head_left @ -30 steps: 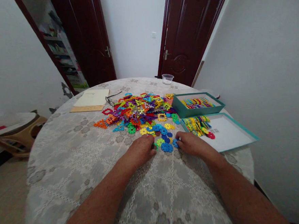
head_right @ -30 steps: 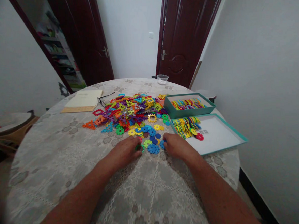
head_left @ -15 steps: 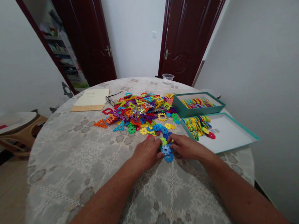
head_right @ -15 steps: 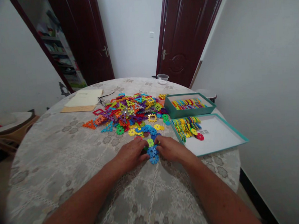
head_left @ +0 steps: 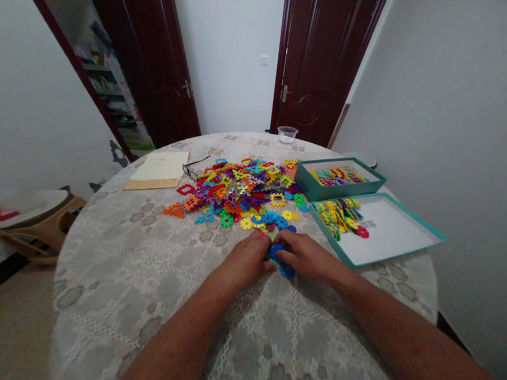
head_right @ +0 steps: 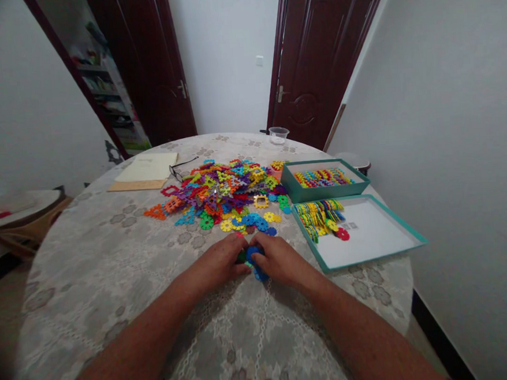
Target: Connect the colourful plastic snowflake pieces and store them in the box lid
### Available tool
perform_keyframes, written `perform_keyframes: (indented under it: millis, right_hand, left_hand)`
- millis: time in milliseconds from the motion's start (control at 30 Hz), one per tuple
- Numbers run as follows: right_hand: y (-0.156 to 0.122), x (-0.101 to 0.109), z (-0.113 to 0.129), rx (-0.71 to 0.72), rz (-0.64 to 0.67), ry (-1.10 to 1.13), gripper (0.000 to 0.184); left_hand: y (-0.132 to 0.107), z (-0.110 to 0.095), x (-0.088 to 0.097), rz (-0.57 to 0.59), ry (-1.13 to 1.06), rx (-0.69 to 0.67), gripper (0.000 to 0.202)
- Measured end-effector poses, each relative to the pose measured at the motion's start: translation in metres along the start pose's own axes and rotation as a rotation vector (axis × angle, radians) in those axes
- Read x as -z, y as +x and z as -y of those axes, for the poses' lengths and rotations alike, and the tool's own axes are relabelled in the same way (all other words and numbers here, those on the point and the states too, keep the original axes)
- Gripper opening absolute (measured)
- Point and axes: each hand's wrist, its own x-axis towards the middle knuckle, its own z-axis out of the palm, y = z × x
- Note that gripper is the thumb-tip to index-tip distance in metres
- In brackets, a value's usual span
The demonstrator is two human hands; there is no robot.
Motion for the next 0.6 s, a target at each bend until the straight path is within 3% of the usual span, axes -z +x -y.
perform_keyframes:
  millis: [300,500,600]
  right_hand:
    - [-0.002,0.005,-0.004,0.037,0.122,0.094,0.013]
    - [-0.003,0.001,0.001,0.103,0.050,0.031,0.015]
    - [-0.003,-0.001,0.004,0.057,0.060,0.051,0.016]
  left_hand:
    - [-0.006,-0.001,0.010,0.069,0.010,0.034,0.017]
    - [-0.005,-0.003,0.010,0.051,-0.062,0.021,0.010]
    - [-0.002,0.001,0.008,0.034,-0.114,-0.035,0.007]
